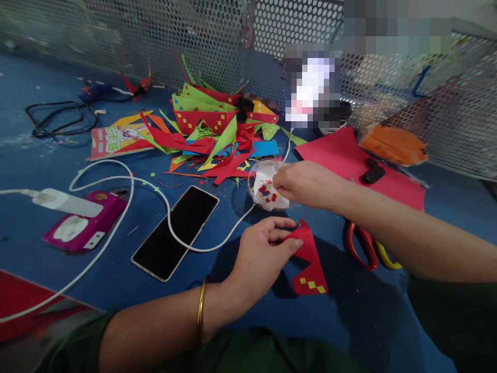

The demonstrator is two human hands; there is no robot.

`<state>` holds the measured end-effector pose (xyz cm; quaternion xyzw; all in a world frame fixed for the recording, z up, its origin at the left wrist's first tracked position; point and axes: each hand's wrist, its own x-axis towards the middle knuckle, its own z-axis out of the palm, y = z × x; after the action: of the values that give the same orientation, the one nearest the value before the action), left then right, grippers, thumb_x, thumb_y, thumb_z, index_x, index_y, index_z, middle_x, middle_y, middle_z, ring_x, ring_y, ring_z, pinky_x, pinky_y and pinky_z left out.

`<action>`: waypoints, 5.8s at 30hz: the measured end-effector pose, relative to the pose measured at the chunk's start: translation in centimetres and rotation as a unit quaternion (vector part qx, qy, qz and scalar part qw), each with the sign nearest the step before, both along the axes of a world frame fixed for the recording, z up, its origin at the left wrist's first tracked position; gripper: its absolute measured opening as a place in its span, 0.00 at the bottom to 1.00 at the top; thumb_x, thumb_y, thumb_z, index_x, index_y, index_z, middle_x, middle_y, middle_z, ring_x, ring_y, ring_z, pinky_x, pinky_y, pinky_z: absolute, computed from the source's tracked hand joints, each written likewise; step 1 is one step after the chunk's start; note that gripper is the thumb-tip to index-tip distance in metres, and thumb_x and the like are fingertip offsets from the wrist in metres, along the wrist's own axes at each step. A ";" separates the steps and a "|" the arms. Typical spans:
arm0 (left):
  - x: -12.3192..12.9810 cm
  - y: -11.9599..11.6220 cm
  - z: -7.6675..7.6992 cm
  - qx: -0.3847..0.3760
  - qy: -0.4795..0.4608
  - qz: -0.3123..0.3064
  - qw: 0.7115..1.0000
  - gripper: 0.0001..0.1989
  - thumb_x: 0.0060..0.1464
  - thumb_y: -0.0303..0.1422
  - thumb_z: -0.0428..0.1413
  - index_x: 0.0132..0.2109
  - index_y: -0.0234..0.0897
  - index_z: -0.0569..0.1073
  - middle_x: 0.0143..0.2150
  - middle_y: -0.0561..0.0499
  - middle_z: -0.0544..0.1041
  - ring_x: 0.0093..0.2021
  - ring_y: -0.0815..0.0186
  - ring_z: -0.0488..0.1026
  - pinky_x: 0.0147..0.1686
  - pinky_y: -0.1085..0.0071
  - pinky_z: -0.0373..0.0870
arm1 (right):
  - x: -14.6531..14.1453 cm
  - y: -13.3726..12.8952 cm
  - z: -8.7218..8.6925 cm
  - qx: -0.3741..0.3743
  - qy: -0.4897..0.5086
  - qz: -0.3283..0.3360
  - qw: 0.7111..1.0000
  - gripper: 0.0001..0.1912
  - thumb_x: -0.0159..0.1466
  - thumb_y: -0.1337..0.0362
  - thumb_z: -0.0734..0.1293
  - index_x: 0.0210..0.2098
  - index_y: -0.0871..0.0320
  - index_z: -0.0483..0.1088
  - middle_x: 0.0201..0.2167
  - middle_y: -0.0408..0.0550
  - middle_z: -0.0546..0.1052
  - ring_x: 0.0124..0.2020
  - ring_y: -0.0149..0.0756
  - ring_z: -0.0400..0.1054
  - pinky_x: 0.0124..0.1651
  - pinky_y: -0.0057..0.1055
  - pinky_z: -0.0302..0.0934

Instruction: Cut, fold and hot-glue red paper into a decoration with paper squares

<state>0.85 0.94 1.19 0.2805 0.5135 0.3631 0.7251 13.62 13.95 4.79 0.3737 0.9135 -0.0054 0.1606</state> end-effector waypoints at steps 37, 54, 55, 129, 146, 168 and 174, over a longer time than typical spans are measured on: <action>-0.1 0.2 0.0 0.005 0.001 -0.001 1.000 0.12 0.51 0.23 0.63 0.44 0.36 0.78 0.32 0.52 0.81 0.31 0.69 0.79 0.33 0.74 0.72 | 0.1 0.8 -0.3 0.024 -0.028 0.065 0.997 0.13 0.68 0.69 0.60 0.38 0.62 0.77 0.39 0.57 0.80 0.35 0.41 0.70 0.37 0.38 0.51; 0.0 0.1 0.1 0.011 0.011 0.003 1.000 0.12 0.52 0.23 0.62 0.44 0.35 0.77 0.31 0.53 0.81 0.30 0.71 0.77 0.32 0.75 0.70 | 0.9 1.0 0.0 0.026 0.040 0.017 0.999 0.12 0.65 0.68 0.61 0.39 0.58 0.77 0.38 0.51 0.81 0.33 0.36 0.69 0.33 0.33 0.49; 0.0 0.1 0.1 0.012 0.011 0.004 1.000 0.11 0.51 0.23 0.62 0.44 0.35 0.77 0.31 0.53 0.81 0.30 0.71 0.77 0.32 0.75 0.70 | 1.0 1.0 0.0 0.028 0.049 0.021 0.998 0.11 0.65 0.68 0.61 0.39 0.58 0.77 0.38 0.50 0.82 0.32 0.36 0.69 0.33 0.32 0.49; 0.0 -0.6 -0.2 0.115 0.039 0.025 0.992 0.17 0.50 0.31 0.65 0.49 0.36 0.80 0.35 0.49 0.85 0.33 0.66 0.82 0.28 0.75 0.74 | 3.9 -14.6 -2.6 -0.095 0.682 -0.451 0.568 0.08 0.56 0.58 0.73 0.29 0.55 0.77 0.26 0.43 0.80 0.31 0.35 0.75 0.41 0.36 0.70; -0.4 -0.1 -1.5 0.383 0.286 -0.007 0.878 0.13 0.54 0.26 0.62 0.47 0.41 0.81 0.52 0.46 0.81 0.52 0.58 0.77 0.49 0.63 0.73 | 3.3 -14.8 -3.2 -0.111 0.705 -0.448 0.538 0.07 0.55 0.59 0.74 0.29 0.55 0.77 0.27 0.42 0.79 0.33 0.34 0.74 0.41 0.34 0.67; 0.4 -0.2 -0.6 0.167 0.032 0.042 0.985 0.10 0.46 0.34 0.69 0.34 0.35 0.79 0.30 0.53 0.80 0.32 0.69 0.76 0.29 0.77 0.72 | 0.3 -15.9 -4.2 0.032 0.647 -0.418 0.637 0.05 0.63 0.63 0.67 0.30 0.53 0.71 0.31 0.44 0.77 0.35 0.36 0.71 0.40 0.34 0.65; 0.3 0.0 -0.7 0.170 0.040 0.017 0.985 0.09 0.46 0.34 0.68 0.34 0.34 0.78 0.30 0.52 0.80 0.32 0.69 0.77 0.30 0.76 0.71 | 0.9 -15.7 -3.9 0.024 0.654 -0.402 0.640 0.05 0.62 0.64 0.67 0.30 0.55 0.73 0.31 0.44 0.77 0.35 0.35 0.71 0.41 0.33 0.65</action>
<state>1.15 0.91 0.50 0.4053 0.4777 0.4456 0.6395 14.50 -1.71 0.86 0.6069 0.5399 -0.2904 -0.5058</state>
